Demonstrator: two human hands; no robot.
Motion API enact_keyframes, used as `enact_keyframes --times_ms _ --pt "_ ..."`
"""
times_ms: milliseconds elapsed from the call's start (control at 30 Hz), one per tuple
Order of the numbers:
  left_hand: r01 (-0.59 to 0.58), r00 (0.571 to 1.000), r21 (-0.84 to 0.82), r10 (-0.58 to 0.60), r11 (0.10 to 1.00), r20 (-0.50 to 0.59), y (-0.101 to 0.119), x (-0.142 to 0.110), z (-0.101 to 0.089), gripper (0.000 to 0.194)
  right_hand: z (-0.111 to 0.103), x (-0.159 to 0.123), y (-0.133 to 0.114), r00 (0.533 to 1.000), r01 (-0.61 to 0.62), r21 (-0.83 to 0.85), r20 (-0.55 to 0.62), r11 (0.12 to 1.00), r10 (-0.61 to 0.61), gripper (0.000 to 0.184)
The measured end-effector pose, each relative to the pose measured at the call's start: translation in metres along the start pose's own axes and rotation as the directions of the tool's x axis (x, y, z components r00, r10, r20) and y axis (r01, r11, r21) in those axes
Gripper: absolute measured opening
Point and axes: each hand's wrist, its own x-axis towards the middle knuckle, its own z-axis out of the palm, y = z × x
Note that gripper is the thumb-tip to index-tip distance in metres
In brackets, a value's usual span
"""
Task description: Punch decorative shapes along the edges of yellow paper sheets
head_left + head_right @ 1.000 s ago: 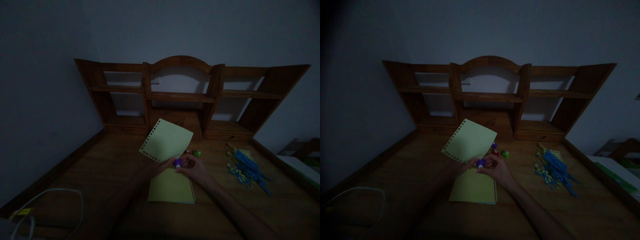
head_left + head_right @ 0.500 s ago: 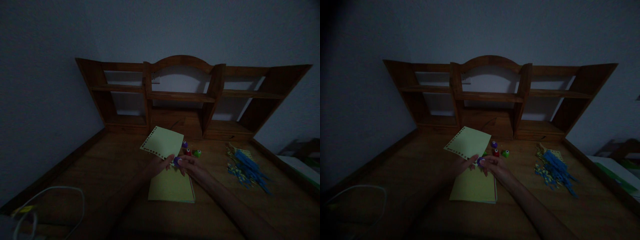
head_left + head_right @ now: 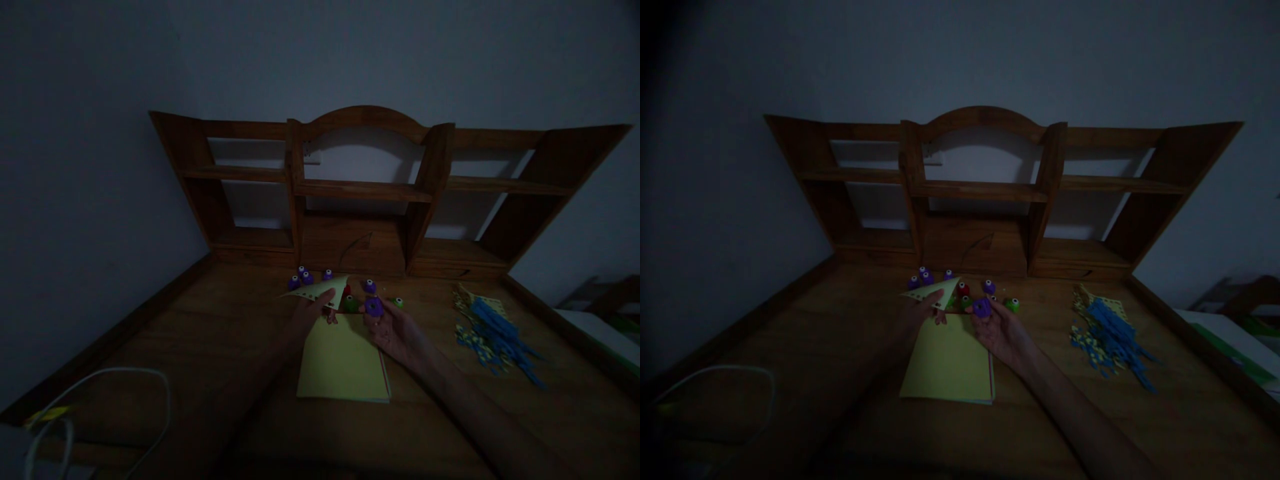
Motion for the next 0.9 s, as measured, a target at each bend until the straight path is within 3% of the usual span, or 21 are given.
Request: enact_keyframes --times_ms 133,300,700,800,900 --pt "0.017 0.999 -0.097 -0.013 0.995 0.044 0.003 -0.001 0.007 0.046 0.006 -0.003 0.001 0.999 0.012 -0.147 0.033 0.989 -0.007 0.030" --pt "0.040 0.995 -0.097 -0.031 0.995 0.096 0.000 0.004 0.006 0.046 0.002 -0.001 0.003 0.997 0.075 -0.348 0.056 0.935 -0.059 0.035" --pt "0.040 0.992 -0.051 -0.033 0.998 0.121 -0.007 0.008 0.003 0.043 0.000 0.001 0.005 0.994 0.104 -0.337 0.061 0.936 -0.088 0.035" --pt "0.005 0.994 -0.027 -0.002 1.000 0.109 -0.006 0.007 0.002 0.047 0.003 0.004 0.011 0.968 0.239 -0.470 0.046 0.850 -0.246 0.032" --pt "-0.066 0.995 0.088 0.059 0.994 0.079 0.001 0.000 0.002 0.050 0.011 0.001 0.015 0.908 0.379 -0.659 0.132 0.650 -0.397 0.033"
